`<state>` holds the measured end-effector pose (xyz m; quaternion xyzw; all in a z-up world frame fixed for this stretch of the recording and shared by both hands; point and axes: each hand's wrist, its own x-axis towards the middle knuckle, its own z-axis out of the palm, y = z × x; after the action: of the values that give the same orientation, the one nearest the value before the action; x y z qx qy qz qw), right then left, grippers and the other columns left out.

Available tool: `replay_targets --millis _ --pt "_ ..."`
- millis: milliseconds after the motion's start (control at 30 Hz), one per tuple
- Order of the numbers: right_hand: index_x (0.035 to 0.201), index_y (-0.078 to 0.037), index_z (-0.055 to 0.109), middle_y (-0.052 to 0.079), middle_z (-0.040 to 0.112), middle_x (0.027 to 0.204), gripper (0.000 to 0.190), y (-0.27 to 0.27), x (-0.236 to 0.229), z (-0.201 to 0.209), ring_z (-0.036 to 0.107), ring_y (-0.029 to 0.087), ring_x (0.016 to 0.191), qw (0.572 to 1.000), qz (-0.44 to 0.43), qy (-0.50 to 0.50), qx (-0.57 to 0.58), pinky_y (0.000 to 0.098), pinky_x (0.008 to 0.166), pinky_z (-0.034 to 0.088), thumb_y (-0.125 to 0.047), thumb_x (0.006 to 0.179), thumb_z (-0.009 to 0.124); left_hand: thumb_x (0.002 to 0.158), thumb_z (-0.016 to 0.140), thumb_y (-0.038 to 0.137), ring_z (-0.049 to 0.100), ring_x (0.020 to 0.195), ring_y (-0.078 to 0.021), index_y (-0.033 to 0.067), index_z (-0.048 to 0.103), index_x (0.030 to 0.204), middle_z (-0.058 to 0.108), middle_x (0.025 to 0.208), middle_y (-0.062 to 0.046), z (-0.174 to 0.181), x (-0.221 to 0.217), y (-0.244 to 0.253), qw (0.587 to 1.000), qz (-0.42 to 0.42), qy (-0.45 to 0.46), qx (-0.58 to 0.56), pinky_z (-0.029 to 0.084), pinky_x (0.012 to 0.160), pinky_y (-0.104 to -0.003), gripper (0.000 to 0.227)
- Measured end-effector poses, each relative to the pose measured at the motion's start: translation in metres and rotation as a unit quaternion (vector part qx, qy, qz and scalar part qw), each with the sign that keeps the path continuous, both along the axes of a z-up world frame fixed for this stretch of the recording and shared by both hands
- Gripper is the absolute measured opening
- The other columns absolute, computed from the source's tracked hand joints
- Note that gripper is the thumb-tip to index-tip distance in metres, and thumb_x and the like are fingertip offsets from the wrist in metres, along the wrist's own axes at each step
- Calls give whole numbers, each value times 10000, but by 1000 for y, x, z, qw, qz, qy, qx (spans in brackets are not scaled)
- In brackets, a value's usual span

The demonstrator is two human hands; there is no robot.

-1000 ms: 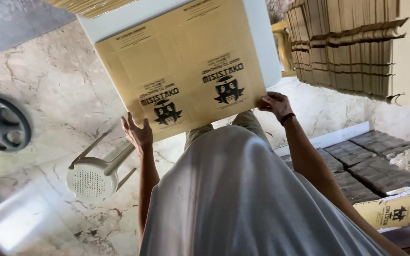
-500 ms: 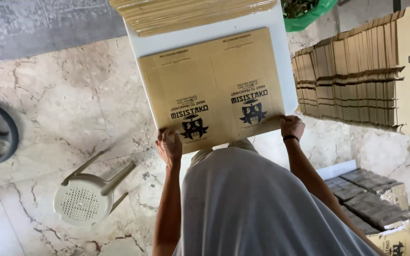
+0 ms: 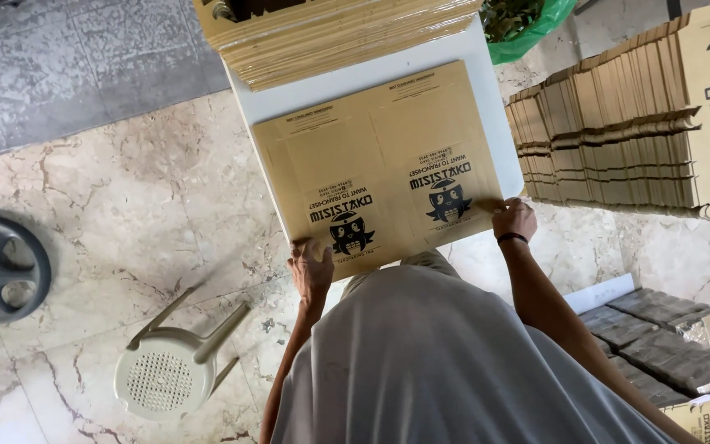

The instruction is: The person cuts flat cardboard sheets into smaller pieces using a utility knife on a white table. They repeatedly align, score, and snap the cardboard, then stack the cut pieces and discard offcuts into a green bin.

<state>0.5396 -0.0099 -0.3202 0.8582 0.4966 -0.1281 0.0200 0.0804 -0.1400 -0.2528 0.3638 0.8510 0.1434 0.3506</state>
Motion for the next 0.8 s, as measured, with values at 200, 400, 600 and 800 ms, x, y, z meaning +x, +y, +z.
replay_targets --millis 200,400,600,800 --pt "1237 -124 730 178 712 1102 375 4 3 -2 687 406 1094 1000 4 16 -5 525 948 568 -198 869 717 924 672 413 545 1167 -433 220 675 1257 538 1328 -235 17 -2 1 1000 -2 -22 -15 524 929 -556 386" --pt "1474 -58 525 332 666 1205 713 16 27 11 684 431 1055 949 -110 296 3 459 734 628 -201 842 822 933 650 414 547 1177 -434 225 669 1279 513 1396 -263 16 -5 0 999 7 -34 -19 518 940 -566 394" --pt "1464 41 452 299 417 1541 570 35 23 49 371 521 1435 802 -185 552 -132 657 1014 473 -202 986 643 928 656 371 581 1194 -420 242 660 1336 481 1499 -266 15 -6 -1 1000 -5 -15 -21 532 935 -547 428" --pt "1434 133 490 514 572 1167 543 27 4 122 676 556 820 831 -81 536 -127 615 730 590 -219 1037 606 934 639 275 585 1227 -454 188 587 1412 546 1477 -220 27 -12 -7 998 44 -26 38 525 959 -576 489"
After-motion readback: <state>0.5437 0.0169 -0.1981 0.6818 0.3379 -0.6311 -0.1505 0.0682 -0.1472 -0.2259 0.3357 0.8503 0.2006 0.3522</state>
